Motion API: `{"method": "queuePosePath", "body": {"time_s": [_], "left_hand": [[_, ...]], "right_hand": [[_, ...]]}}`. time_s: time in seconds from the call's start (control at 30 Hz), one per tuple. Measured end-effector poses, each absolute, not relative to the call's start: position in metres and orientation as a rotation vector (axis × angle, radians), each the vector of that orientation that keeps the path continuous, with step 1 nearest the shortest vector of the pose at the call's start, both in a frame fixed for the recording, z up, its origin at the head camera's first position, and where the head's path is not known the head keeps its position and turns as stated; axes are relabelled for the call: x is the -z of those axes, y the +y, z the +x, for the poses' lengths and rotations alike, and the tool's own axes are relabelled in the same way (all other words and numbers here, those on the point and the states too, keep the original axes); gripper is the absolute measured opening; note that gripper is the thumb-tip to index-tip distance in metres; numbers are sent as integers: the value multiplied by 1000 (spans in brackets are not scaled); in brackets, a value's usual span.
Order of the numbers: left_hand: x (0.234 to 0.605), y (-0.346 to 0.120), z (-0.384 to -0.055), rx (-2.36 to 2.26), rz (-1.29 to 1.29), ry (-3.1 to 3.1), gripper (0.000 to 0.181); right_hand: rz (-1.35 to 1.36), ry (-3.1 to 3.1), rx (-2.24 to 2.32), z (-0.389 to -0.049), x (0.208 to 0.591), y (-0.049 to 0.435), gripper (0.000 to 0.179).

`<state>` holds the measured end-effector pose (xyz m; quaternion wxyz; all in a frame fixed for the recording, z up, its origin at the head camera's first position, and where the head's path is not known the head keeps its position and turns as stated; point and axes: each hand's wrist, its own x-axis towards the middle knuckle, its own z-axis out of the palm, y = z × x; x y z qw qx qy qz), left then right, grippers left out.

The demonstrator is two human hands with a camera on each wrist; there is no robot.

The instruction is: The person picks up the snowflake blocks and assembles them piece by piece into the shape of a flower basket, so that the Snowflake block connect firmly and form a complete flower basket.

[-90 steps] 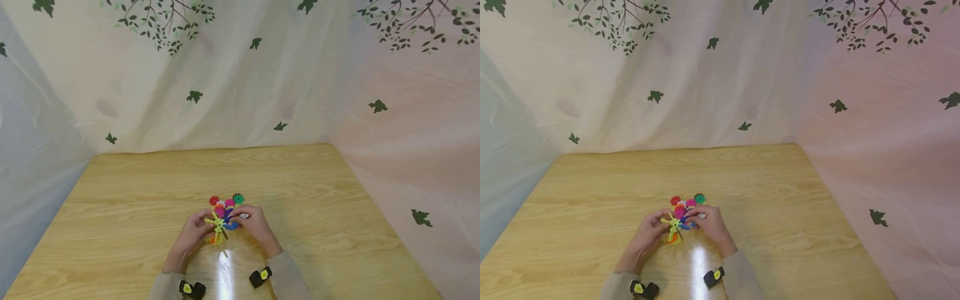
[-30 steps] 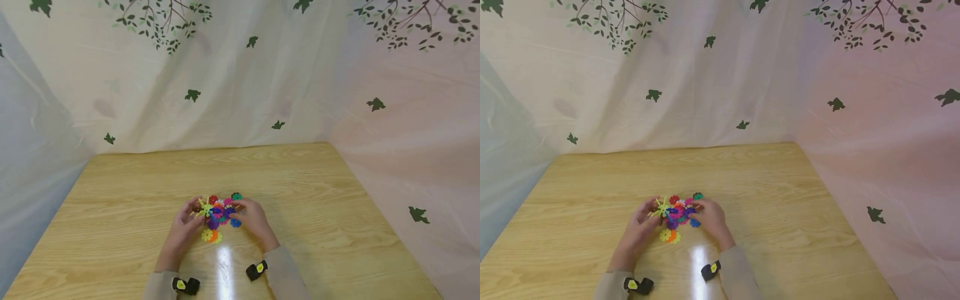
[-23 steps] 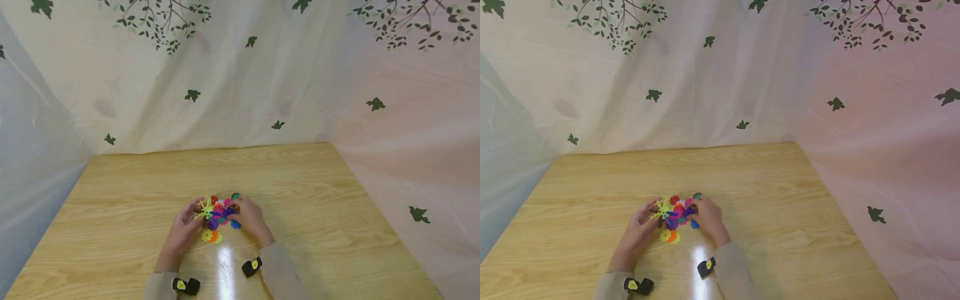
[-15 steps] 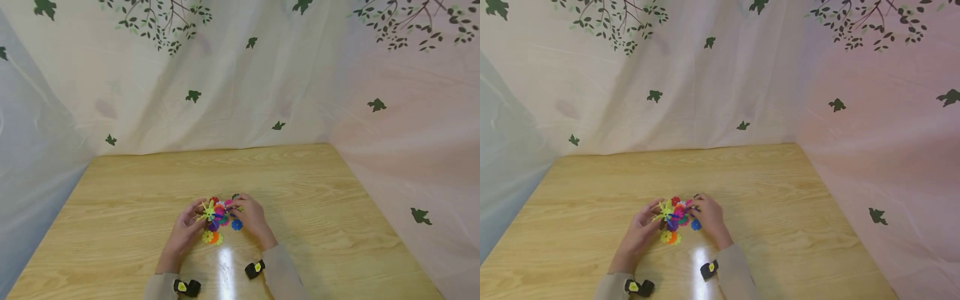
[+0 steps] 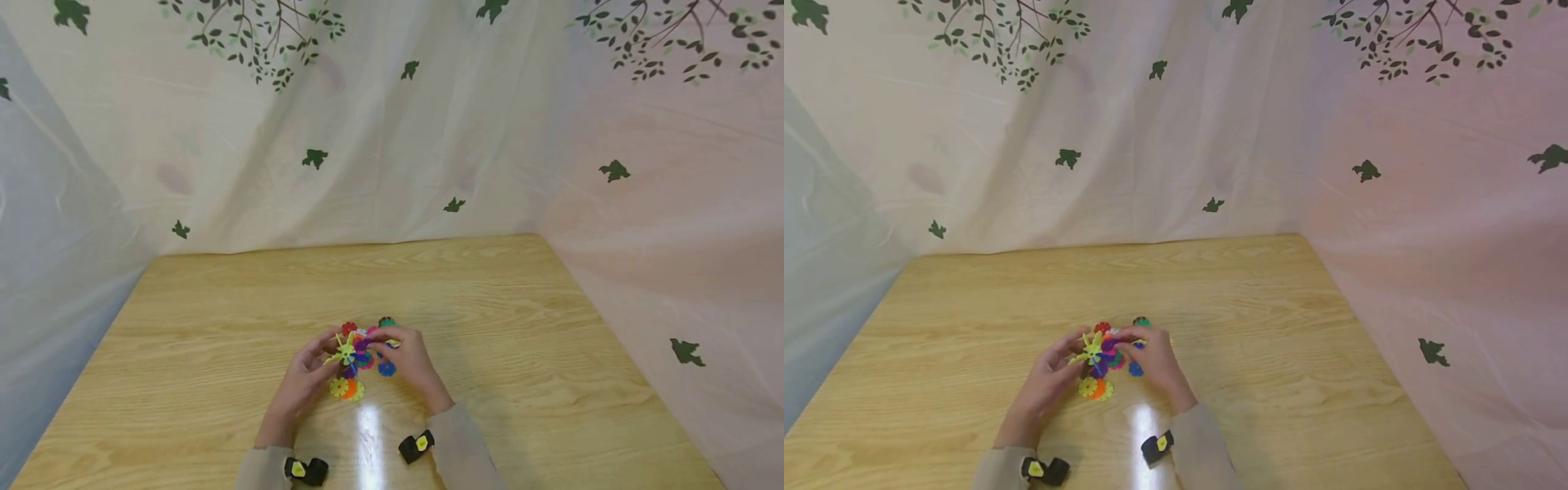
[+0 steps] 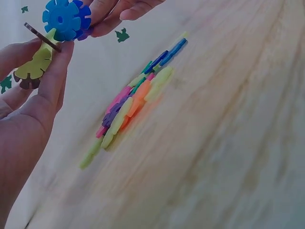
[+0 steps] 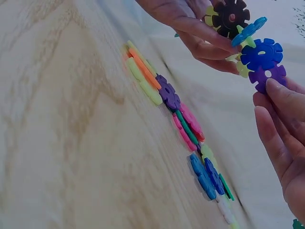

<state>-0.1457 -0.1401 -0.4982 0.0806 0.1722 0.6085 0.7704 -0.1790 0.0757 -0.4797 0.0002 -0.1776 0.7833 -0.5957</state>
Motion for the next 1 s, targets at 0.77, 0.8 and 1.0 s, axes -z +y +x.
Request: {"method": "queuePosePath", "body": {"time_s": [0.77, 0.8, 1.0], "left_hand": [[501, -139, -145, -2107, 513, 1995, 55], [500, -139, -144, -2097, 535, 2004, 55], [502, -139, -145, -2101, 616, 2017, 54]], "right_hand": [[-791, 2419, 1783, -173, 481, 80, 9], [-796, 2425, 1778, -172, 482, 80, 9], [-763, 2433, 1815, -171, 483, 78, 11]]}}
